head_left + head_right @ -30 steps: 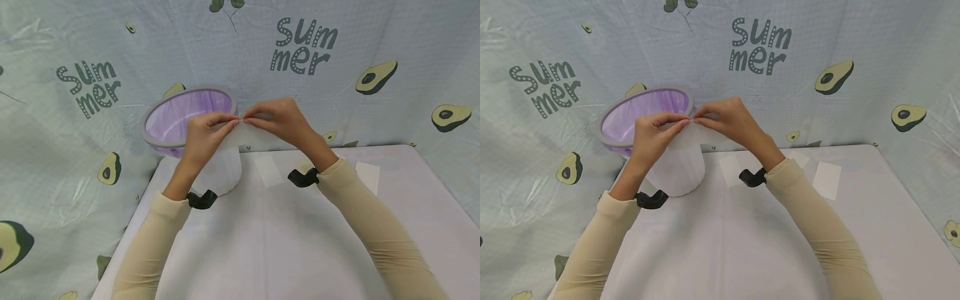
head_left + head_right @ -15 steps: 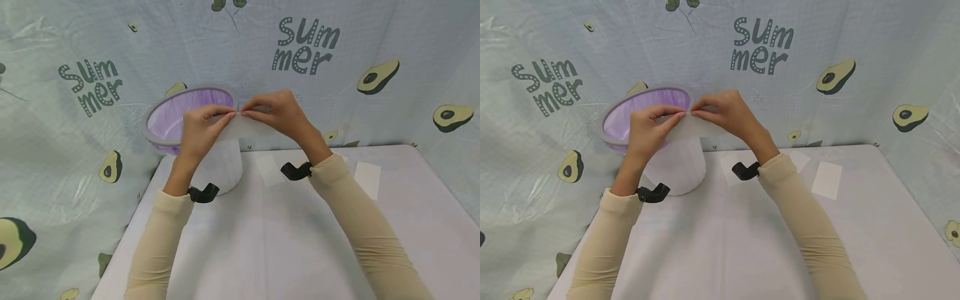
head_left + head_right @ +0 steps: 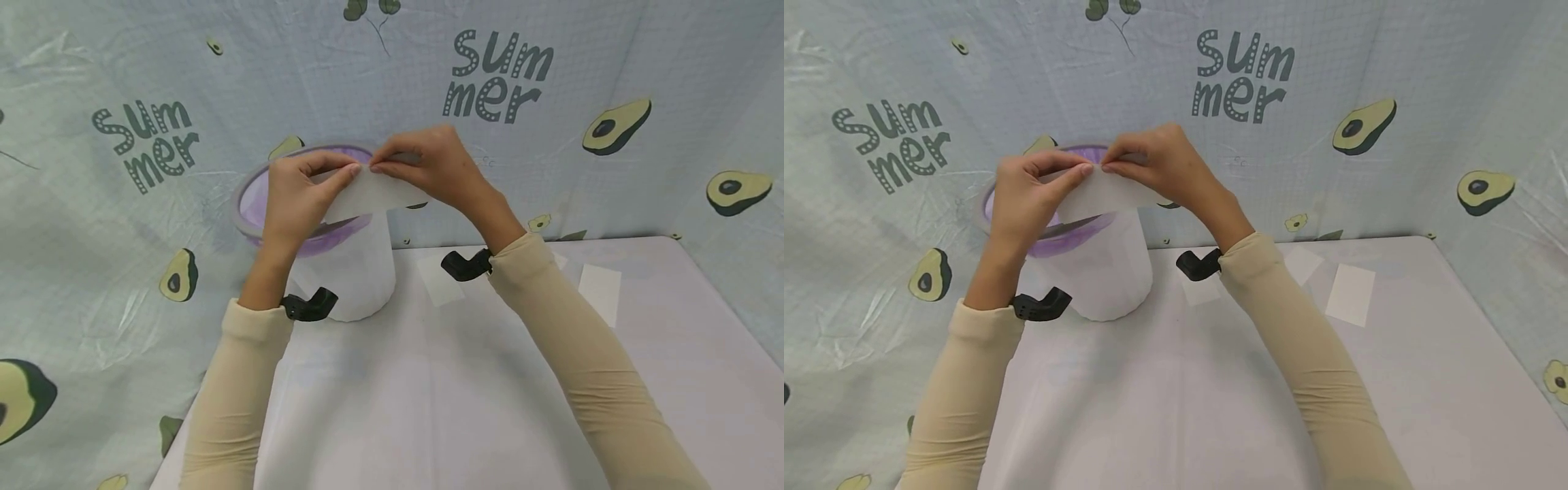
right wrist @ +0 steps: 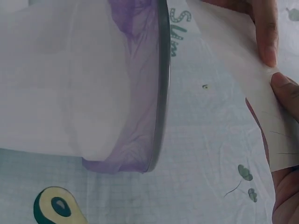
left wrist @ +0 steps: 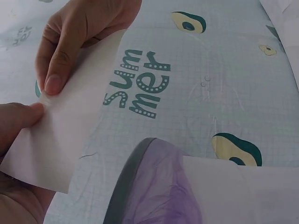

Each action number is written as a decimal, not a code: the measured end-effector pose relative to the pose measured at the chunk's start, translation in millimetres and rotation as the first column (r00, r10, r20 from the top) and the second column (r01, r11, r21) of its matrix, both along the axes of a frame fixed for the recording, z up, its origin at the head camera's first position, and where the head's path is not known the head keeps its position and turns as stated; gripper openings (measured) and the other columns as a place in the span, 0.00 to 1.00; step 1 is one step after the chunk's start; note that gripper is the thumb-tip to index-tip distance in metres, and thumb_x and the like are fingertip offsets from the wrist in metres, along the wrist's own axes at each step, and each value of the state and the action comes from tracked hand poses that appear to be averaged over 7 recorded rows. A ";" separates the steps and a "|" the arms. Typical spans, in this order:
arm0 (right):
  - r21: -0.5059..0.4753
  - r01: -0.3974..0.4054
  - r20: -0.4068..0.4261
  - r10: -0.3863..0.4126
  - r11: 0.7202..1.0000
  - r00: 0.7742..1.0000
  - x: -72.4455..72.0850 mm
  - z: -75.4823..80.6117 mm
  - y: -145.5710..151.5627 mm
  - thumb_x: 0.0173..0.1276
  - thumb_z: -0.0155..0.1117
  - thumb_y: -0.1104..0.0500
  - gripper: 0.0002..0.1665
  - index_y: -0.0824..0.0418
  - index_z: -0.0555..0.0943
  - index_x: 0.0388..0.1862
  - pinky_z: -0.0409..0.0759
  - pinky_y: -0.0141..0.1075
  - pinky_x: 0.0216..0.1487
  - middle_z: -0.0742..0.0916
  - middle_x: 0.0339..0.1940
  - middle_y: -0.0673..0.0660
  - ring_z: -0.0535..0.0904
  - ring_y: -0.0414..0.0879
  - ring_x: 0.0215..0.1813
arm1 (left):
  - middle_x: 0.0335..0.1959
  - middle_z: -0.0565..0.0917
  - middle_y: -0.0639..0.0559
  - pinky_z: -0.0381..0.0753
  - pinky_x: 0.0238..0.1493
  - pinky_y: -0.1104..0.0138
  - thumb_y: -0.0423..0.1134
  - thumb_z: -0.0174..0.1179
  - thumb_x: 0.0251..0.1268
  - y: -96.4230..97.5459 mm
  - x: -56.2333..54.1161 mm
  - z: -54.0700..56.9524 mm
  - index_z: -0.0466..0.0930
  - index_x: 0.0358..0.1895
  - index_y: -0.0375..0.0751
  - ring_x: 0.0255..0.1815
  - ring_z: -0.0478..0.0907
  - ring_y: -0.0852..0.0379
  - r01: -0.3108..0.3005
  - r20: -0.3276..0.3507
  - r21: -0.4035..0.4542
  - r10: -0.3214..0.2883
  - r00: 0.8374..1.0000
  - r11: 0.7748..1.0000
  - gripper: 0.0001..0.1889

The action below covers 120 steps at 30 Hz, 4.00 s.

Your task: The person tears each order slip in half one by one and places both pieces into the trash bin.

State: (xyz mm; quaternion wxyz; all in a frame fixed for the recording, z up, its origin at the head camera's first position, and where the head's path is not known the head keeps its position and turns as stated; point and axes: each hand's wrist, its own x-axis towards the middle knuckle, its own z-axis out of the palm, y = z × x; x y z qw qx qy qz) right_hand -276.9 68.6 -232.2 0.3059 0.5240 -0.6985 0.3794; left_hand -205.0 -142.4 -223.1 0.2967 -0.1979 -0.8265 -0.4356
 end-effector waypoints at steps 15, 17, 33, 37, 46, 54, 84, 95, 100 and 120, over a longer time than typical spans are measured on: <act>-0.066 -0.032 0.036 0.035 0.997 0.999 -1.4 1.6 -12.1 0.65 0.74 0.60 0.05 0.62 0.91 0.37 0.81 0.31 0.43 0.92 0.36 0.51 0.88 0.40 0.42 | 0.38 0.91 0.45 0.82 0.46 0.70 0.35 0.72 0.63 -2.1 0.9 2.4 0.91 0.39 0.34 0.42 0.86 0.62 0.079 -0.100 0.023 -0.076 0.992 0.997 0.07; -0.084 -0.043 0.052 0.047 0.996 0.998 -1.5 -0.5 -13.6 0.65 0.74 0.61 0.05 0.62 0.91 0.37 0.81 0.31 0.43 0.92 0.36 0.52 0.89 0.40 0.42 | 0.38 0.91 0.45 0.83 0.45 0.69 0.35 0.72 0.63 -0.9 -0.1 -1.4 0.91 0.39 0.33 0.41 0.87 0.62 0.091 -0.105 0.068 -0.084 0.991 0.994 0.07; -0.119 -0.085 0.025 0.089 0.989 0.996 -1.2 -7.1 -16.3 0.64 0.75 0.63 0.04 0.62 0.91 0.37 0.81 0.30 0.44 0.92 0.35 0.52 0.88 0.41 0.40 | 0.37 0.90 0.50 0.82 0.36 0.69 0.39 0.73 0.62 -6.4 1.9 -2.3 0.91 0.39 0.36 0.39 0.84 0.54 0.103 0.185 0.302 -0.164 0.969 0.948 0.09; -0.115 -0.093 0.015 0.096 0.989 0.995 -1.7 -8.1 -14.7 0.64 0.75 0.63 0.04 0.62 0.91 0.38 0.81 0.30 0.45 0.92 0.36 0.52 0.88 0.41 0.41 | 0.40 0.90 0.52 0.82 0.41 0.68 0.41 0.73 0.63 -7.9 4.9 1.4 0.91 0.42 0.37 0.45 0.83 0.54 0.091 0.187 0.208 -0.131 0.973 0.974 0.11; -0.047 -0.047 0.065 0.050 0.998 0.997 -2.1 -5.7 -9.8 0.66 0.74 0.61 0.09 0.62 0.90 0.44 0.83 0.37 0.47 0.92 0.42 0.53 0.88 0.42 0.47 | 0.37 0.89 0.53 0.82 0.41 0.71 0.41 0.71 0.65 -16.1 8.2 12.0 0.91 0.42 0.36 0.39 0.85 0.57 0.041 0.176 0.078 -0.055 0.983 0.996 0.11; -0.058 -0.026 0.094 0.032 0.998 0.995 -2.1 -6.3 -12.4 0.67 0.73 0.59 0.06 0.61 0.91 0.39 0.81 0.32 0.43 0.92 0.38 0.50 0.88 0.38 0.43 | 0.33 0.88 0.55 0.81 0.37 0.73 0.41 0.72 0.64 -19.0 6.6 14.2 0.91 0.39 0.35 0.35 0.84 0.59 -0.016 0.109 0.014 0.014 0.994 1.000 0.11; -0.138 -0.144 0.158 0.165 0.980 0.974 10.2 4.0 -6.9 0.69 0.71 0.63 0.06 0.65 0.89 0.41 0.86 0.34 0.42 0.92 0.39 0.52 0.88 0.35 0.41 | 0.32 0.89 0.56 0.78 0.35 0.72 0.40 0.75 0.61 -42.6 -6.0 21.2 0.92 0.39 0.36 0.32 0.83 0.60 -0.114 0.035 0.078 0.111 0.993 0.990 0.10; -0.135 -0.114 0.058 0.122 0.984 0.991 19.5 17.7 7.8 0.67 0.72 0.63 0.04 0.63 0.90 0.39 0.80 0.29 0.39 0.92 0.38 0.50 0.87 0.35 0.43 | 0.31 0.89 0.65 0.79 0.37 0.77 0.43 0.74 0.62 -53.5 -3.5 35.2 0.92 0.39 0.37 0.35 0.85 0.70 -0.201 0.010 -0.034 0.201 0.979 0.979 0.11; -0.117 -0.118 0.058 0.126 0.986 0.990 19.0 20.5 10.6 0.68 0.72 0.64 0.04 0.63 0.90 0.40 0.77 0.29 0.37 0.92 0.39 0.49 0.86 0.35 0.42 | 0.36 0.91 0.55 0.79 0.38 0.78 0.43 0.73 0.63 -54.1 -1.0 37.7 0.92 0.41 0.37 0.36 0.84 0.73 -0.223 -0.009 -0.089 0.224 0.975 0.971 0.12; 0.243 -0.031 0.058 0.018 0.969 0.998 -21.7 36.3 -27.4 0.72 0.69 0.57 0.07 0.58 0.90 0.40 0.79 0.31 0.49 0.91 0.39 0.47 0.86 0.35 0.45 | 0.39 0.90 0.39 0.70 0.32 0.85 0.42 0.69 0.68 -52.5 -6.5 59.6 0.92 0.41 0.37 0.28 0.71 0.90 -0.229 -0.060 -0.399 0.224 0.973 0.888 0.11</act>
